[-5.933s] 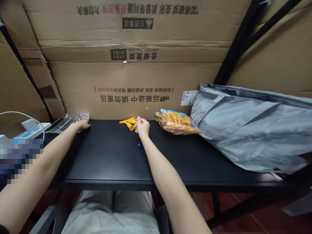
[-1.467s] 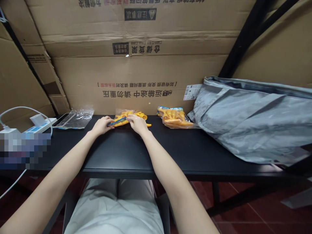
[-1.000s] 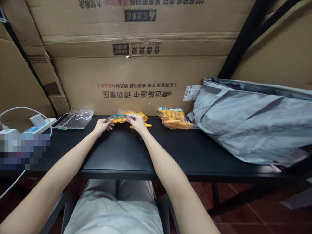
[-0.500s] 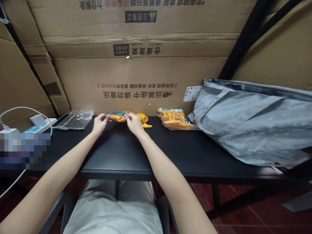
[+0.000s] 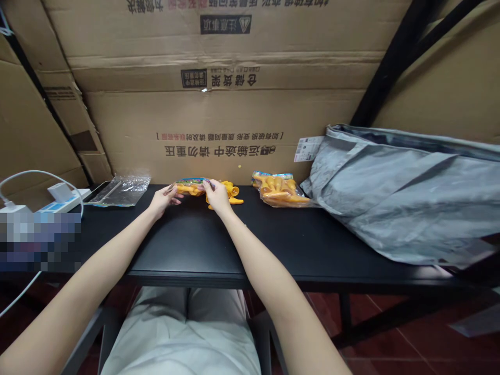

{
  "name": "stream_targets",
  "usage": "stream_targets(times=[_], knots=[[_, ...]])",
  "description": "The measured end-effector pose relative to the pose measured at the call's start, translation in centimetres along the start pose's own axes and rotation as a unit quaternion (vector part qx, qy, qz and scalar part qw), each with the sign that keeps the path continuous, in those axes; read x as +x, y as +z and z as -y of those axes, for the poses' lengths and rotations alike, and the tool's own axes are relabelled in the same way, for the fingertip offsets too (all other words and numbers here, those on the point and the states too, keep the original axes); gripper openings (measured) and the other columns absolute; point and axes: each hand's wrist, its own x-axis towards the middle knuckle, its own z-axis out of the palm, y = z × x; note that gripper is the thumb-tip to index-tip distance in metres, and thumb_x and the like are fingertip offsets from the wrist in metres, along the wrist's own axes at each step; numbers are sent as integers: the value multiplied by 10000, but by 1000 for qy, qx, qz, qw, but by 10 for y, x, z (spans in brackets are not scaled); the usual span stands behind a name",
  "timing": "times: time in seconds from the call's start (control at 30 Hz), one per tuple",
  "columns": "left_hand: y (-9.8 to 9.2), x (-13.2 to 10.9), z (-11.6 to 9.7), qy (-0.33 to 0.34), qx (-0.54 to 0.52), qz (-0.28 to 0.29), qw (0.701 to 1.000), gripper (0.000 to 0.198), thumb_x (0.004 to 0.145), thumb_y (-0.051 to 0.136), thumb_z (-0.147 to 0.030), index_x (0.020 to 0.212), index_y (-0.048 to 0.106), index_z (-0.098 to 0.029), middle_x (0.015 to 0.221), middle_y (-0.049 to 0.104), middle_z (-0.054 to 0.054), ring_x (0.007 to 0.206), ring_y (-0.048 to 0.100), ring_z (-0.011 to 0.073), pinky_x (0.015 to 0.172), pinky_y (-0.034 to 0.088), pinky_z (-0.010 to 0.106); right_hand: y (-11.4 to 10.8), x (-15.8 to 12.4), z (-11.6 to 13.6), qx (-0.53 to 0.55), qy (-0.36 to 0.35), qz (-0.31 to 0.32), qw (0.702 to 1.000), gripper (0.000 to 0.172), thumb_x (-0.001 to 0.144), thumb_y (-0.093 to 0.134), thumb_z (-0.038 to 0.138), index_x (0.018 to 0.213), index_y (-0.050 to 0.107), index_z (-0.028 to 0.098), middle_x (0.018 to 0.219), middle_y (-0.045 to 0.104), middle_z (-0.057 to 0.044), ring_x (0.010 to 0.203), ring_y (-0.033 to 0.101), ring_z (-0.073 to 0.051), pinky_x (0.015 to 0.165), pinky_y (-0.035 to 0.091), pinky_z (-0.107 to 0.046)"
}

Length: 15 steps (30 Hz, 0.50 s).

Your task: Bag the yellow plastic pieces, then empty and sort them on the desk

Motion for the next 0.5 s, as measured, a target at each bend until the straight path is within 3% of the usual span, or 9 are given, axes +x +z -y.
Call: stream_targets(times=[0.2,0.37,0.5], knots=[[-2,1,2,5,-24,-19,1000,433,679,775,-427,939,677,-94,619,687,32,435,565,76,505,487,214,-6,0,-7,-17,-19,51,998,442,707,683,572,919,703,185,961,733,-98,935,688,-246,912,523,-435],[1,4,4,16,-43,-46,998,383,658,783,-440,805,652,-111,600,675,27,454,568,81,526,471,220,-8,0,-9,-101,-62,52,992,338,791,614,531,785,723,211,986,732,-75,1038,651,-250,992,470,-451],[4,3,0,40,-61,-43,996,346,697,749,-442,782,632,-128,795,728,81,698,679,133,610,481,218,-6,-1,-7,-115,-69,35,990,366,811,592,531,933,727,213,1045,720,-69,1050,645,-252,1002,464,-453]])
